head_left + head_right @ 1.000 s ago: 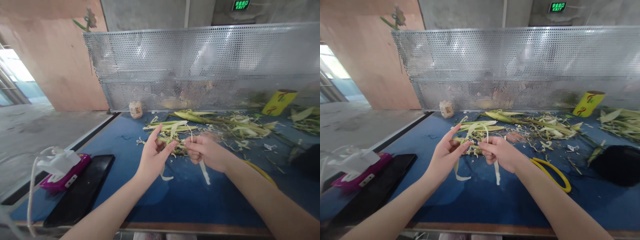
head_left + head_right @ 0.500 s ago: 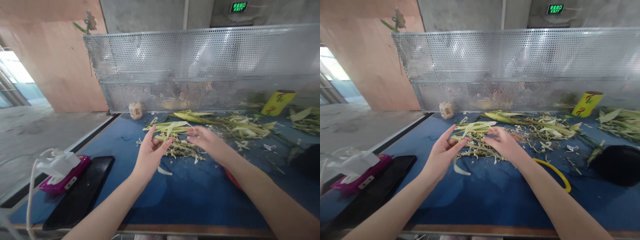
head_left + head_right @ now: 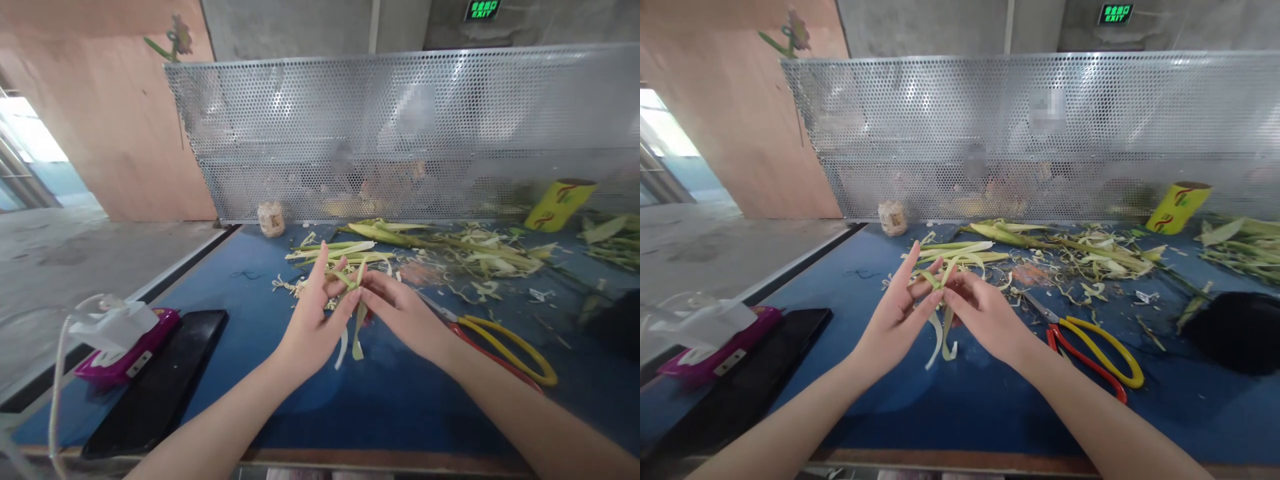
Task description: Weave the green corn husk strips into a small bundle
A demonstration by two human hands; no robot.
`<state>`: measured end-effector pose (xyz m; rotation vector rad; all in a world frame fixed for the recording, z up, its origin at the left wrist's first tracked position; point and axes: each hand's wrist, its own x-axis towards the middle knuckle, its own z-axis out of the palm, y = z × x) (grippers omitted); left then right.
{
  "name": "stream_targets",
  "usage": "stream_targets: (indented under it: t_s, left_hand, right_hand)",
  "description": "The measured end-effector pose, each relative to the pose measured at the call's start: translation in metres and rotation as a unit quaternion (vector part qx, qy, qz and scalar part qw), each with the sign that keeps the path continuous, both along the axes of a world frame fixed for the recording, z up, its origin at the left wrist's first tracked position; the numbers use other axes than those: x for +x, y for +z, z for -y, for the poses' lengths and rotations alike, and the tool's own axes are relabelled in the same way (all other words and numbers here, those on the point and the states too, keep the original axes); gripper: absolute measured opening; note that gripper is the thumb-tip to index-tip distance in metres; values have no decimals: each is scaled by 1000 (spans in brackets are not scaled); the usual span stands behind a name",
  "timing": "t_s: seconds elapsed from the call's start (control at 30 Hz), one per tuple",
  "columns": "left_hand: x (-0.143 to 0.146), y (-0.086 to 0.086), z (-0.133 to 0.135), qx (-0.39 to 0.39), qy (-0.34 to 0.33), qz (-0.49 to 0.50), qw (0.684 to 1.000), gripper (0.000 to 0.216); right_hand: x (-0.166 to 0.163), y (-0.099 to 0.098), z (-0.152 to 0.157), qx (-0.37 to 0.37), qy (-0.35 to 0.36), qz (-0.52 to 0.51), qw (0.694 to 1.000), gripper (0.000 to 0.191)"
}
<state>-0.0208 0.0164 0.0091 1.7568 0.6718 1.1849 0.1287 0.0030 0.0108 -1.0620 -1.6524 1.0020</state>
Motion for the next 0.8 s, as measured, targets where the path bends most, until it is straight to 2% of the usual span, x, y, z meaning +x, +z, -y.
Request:
stream_targets:
  t_s: [0.07,0.2,0.33,0.43,0.57,0.7,0.8]
  left_hand:
    - [-1,-2,1,33,-2,-41,999,69]
    - [-3,-2,0,125,20,-144,981,73]
    - [0,-1,-1,220,72,-224,947,74]
    - [3,-4,-1,289,110,-291,905,76]
    - [3,-8,-2,376,186,-323,849,77]
    - [4,-10,-3,399,221,-334,825,75]
    - [5,-12,-3,401,211,-349,820,77]
  right_hand:
    - [1,0,0,-25,23,-43,999,18]
    - [0,5,0,-22,8,-98,995,19]
    - [-1,5,-1,-39,-6,-98,994,33]
    - [-3,-1,-2,-42,-19,-71,996,32]
    - [-4,-6,1,29,-65,11,997,18]
    - [-4,-4,6,110,-156,87,978,23]
    - [-5,-4,9,200,-218,145,944,18]
